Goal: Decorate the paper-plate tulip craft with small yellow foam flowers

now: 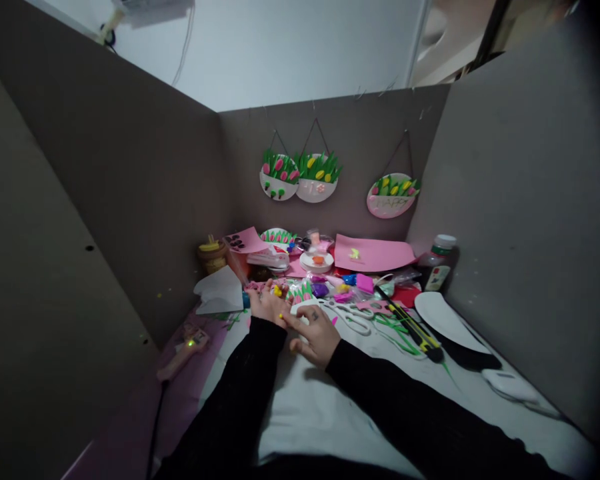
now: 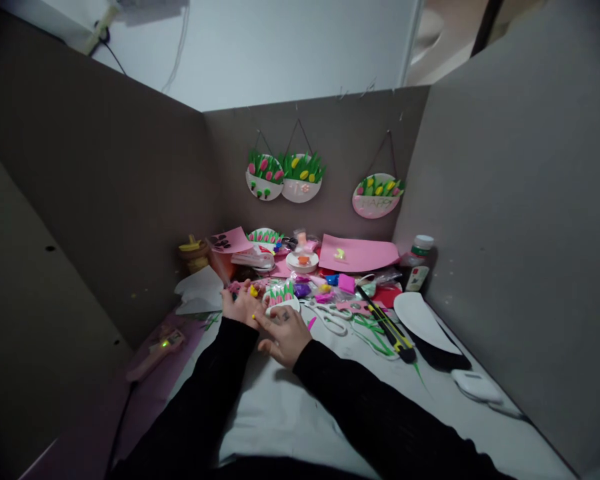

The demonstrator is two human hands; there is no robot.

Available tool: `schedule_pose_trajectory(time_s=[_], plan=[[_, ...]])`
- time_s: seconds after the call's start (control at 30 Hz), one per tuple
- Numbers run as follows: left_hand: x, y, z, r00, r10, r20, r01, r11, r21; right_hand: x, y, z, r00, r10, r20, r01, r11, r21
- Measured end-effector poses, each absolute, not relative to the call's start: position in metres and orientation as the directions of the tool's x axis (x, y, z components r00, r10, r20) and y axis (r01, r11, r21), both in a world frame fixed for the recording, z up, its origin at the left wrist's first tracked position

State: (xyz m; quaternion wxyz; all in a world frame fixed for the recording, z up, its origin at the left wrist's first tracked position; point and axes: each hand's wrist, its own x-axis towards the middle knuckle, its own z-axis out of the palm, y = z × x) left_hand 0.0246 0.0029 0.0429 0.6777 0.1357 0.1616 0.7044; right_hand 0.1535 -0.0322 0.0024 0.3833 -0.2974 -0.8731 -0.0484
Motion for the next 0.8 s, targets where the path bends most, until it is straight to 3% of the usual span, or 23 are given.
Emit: schedule_pose_trajectory(time_s=[0.1,0.23,0.37,0.5,0.8], plan=[[0.0250,0.0037,0.0427,-0.045,0.999,-0.022,-0.901,-0.031,0.434,0.1536,-0.0331,0.0025,-0.565,0.434,0.702,0.513,0.851,-0.114],[0.0262,0.0030,0.0425,0.004,1.000,0.005,-0.887,0.001,0.462,0.1538,-0.0343,0.0043,-0.520,0.474,0.711,0.563,0.816,-0.133],[0.0266,0.0031,0.0418,-0.030,0.999,-0.016,-0.897,-0.020,0.442,0.1551,-0.0362,0.0058,-0.549,0.431,0.716,0.560,0.826,-0.067],[0.0322,0.0017,0.0405,0.078,0.996,-0.029,-0.882,0.083,0.465,0.1537,-0.0371,0.0069,-0.517,0.452,0.727,0.602,0.796,-0.067],[0.0235,0.0009,0.0418,0.132,0.991,-0.020,-0.916,0.130,0.378,0.1501,-0.0394,0.0059,-0.498,0.454,0.739,0.597,0.798,-0.088]])
